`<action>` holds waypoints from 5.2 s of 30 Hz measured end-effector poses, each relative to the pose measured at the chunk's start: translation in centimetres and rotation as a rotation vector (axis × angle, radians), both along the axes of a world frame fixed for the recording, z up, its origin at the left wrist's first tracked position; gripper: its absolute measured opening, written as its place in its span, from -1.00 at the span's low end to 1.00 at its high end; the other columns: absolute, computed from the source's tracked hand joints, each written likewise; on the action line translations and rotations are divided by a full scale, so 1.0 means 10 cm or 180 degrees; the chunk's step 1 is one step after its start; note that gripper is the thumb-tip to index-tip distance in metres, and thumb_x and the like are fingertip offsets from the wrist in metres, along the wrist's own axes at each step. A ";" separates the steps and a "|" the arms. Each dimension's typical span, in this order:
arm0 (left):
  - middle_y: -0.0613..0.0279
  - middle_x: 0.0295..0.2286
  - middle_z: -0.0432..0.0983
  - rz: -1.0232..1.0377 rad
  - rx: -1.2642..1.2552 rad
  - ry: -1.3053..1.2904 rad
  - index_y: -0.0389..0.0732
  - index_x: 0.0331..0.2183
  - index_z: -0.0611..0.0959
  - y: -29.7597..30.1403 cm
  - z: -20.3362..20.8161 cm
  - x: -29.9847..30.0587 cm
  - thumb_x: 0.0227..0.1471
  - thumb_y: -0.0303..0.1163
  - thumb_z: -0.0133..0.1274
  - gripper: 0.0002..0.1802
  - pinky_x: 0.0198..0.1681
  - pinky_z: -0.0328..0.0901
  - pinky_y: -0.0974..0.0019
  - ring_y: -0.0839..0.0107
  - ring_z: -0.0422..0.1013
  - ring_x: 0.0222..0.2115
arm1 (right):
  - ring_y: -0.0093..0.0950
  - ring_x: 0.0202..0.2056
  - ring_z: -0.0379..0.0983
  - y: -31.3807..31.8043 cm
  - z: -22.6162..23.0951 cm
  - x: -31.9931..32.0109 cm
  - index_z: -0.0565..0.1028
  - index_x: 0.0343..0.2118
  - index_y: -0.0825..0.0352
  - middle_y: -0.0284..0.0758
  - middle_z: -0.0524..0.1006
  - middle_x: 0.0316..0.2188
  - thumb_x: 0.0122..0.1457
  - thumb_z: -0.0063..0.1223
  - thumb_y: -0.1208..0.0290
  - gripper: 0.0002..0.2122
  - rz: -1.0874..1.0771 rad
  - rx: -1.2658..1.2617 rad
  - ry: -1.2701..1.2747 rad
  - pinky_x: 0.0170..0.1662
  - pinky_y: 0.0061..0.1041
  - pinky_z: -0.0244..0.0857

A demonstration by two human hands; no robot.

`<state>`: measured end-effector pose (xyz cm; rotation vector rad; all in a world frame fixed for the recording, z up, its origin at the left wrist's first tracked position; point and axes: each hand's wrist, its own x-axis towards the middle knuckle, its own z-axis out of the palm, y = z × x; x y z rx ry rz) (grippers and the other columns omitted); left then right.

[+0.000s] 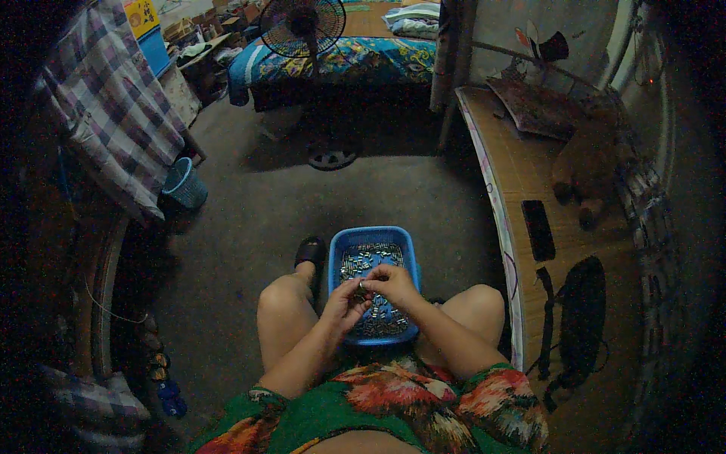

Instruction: Sorting through a bin of small metal hardware components by hand.

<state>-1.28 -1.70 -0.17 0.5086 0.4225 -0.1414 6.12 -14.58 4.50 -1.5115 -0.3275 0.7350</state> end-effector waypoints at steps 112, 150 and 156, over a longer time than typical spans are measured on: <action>0.20 -0.55 0.42 0.0294 0.0110 0.0102 -0.25 -0.44 0.48 0.01 0.04 0.00 -0.09 -0.36 -0.05 -0.84 -0.47 0.28 0.43 0.42 0.33 -0.54 | -0.71 -0.67 0.17 -0.03 -0.04 0.08 0.41 -0.42 0.28 -0.48 0.34 -0.66 -0.04 0.02 0.42 -0.89 -0.0125 -0.0069 0.0833 -0.65 -0.74 -0.01; 0.21 -0.54 0.43 0.0229 -0.0116 0.0027 -0.23 -0.42 0.50 0.01 0.06 -0.01 -0.09 -0.33 -0.03 -0.82 -0.45 0.29 0.43 0.41 0.36 -0.52 | -0.63 -0.40 0.36 -0.01 -0.04 0.03 0.44 -0.38 0.38 -0.39 0.45 -0.46 -0.04 0.01 0.52 -0.87 0.0281 0.0209 0.0137 -0.30 -0.64 0.25; 0.22 -0.54 0.43 0.0200 -0.0040 -0.0058 -0.23 -0.43 0.50 0.01 0.03 -0.01 -0.07 -0.33 -0.04 -0.82 -0.46 0.29 0.45 0.43 0.36 -0.52 | -0.64 -0.41 0.36 -0.01 0.03 0.02 0.42 -0.38 0.36 -0.40 0.45 -0.47 -0.04 0.00 0.52 -0.88 0.0278 0.0166 0.0190 -0.33 -0.65 0.25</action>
